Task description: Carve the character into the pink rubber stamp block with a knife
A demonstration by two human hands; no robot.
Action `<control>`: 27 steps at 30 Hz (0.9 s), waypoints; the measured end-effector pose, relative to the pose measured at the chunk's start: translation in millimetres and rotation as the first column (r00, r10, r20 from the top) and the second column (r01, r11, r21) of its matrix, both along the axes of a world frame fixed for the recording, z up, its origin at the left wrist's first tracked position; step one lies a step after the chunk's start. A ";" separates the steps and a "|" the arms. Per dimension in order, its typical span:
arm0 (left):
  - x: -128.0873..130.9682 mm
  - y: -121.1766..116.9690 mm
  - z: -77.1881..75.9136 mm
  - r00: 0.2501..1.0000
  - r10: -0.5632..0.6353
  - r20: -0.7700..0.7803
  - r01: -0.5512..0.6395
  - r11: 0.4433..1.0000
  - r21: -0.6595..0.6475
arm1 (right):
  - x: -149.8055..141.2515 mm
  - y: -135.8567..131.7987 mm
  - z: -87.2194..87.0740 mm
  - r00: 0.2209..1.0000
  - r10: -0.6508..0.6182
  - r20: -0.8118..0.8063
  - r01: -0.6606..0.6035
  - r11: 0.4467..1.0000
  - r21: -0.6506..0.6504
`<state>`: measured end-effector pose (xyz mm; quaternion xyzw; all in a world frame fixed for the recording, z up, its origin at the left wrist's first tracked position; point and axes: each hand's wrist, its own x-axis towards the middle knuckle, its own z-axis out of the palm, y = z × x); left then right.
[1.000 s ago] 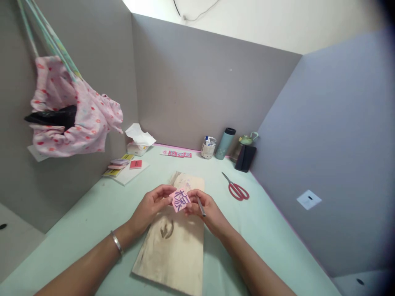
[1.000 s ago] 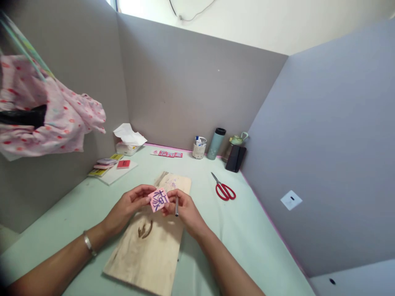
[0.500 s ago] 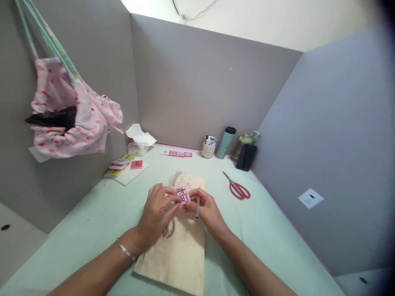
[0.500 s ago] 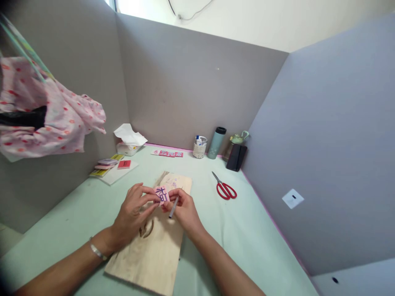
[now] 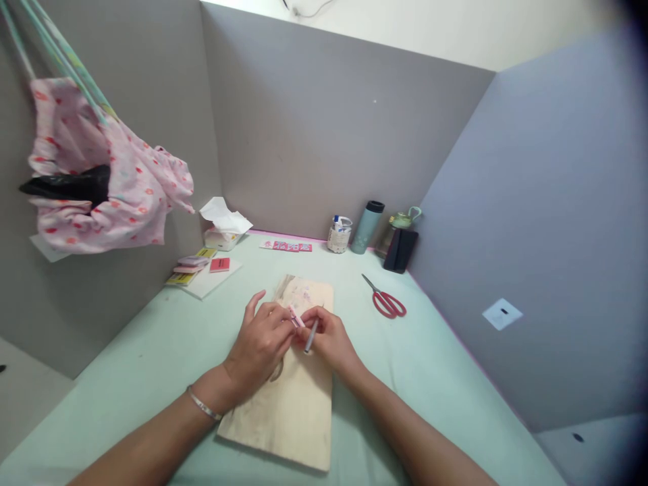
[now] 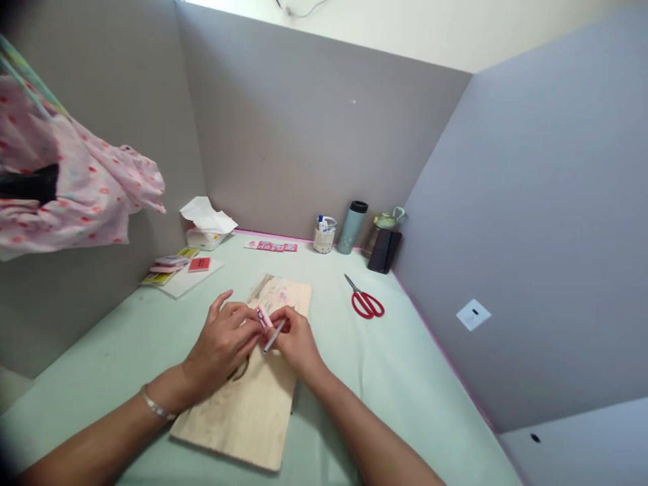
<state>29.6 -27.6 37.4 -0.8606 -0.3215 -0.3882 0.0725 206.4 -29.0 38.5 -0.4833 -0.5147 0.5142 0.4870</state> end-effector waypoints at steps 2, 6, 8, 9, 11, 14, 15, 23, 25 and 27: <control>1.0 0.6 -1.4 1.000 0.012 -0.023 -0.012 1.000 -0.002 | -0.8 0.7 -2.1 1.000 -0.001 0.004 0.001 1.000 -0.006; 1.8 1.8 -4.5 0.999 0.023 -0.035 -0.023 1.000 -0.009 | -2.1 1.6 -3.2 1.000 -0.003 0.007 0.003 1.000 -0.008; 1.9 2.3 -5.8 0.999 0.022 -0.034 -0.023 1.000 -0.012 | -2.7 1.5 -2.5 1.000 -0.005 0.012 0.005 1.000 -0.004; 1.9 2.5 -6.3 0.999 0.021 -0.034 -0.022 1.000 -0.013 | -3.1 1.5 -2.1 1.000 -0.005 0.014 0.005 1.000 -0.002; 2.0 2.4 -7.0 0.999 0.020 -0.034 -0.021 1.000 -0.015 | -3.8 1.3 -1.5 1.000 -0.007 0.016 0.007 1.000 0.001; 2.7 1.8 -7.0 0.999 0.024 -0.028 -0.024 1.000 -0.020 | -5.0 1.2 -1.6 1.000 -0.012 0.022 0.012 1.000 0.003; 3.0 1.6 -7.0 0.999 0.026 -0.026 -0.026 0.999 -0.022 | -5.4 1.2 -1.8 1.000 -0.013 0.024 0.013 1.000 0.004; 4.0 1.7 -8.2 0.999 0.048 -0.023 -0.049 0.998 -0.041 | -6.9 -0.7 -2.3 0.999 -0.023 0.024 0.023 1.000 -0.002; 3.7 1.5 -8.2 0.998 0.050 -0.024 -0.051 0.998 -0.043 | -7.1 -1.1 -3.0 0.999 -0.030 0.019 0.030 1.000 -0.002; 3.3 1.4 -8.1 0.998 0.051 -0.027 -0.052 0.998 -0.042 | -7.3 -0.9 -4.4 0.999 -0.041 0.013 0.041 0.999 -0.004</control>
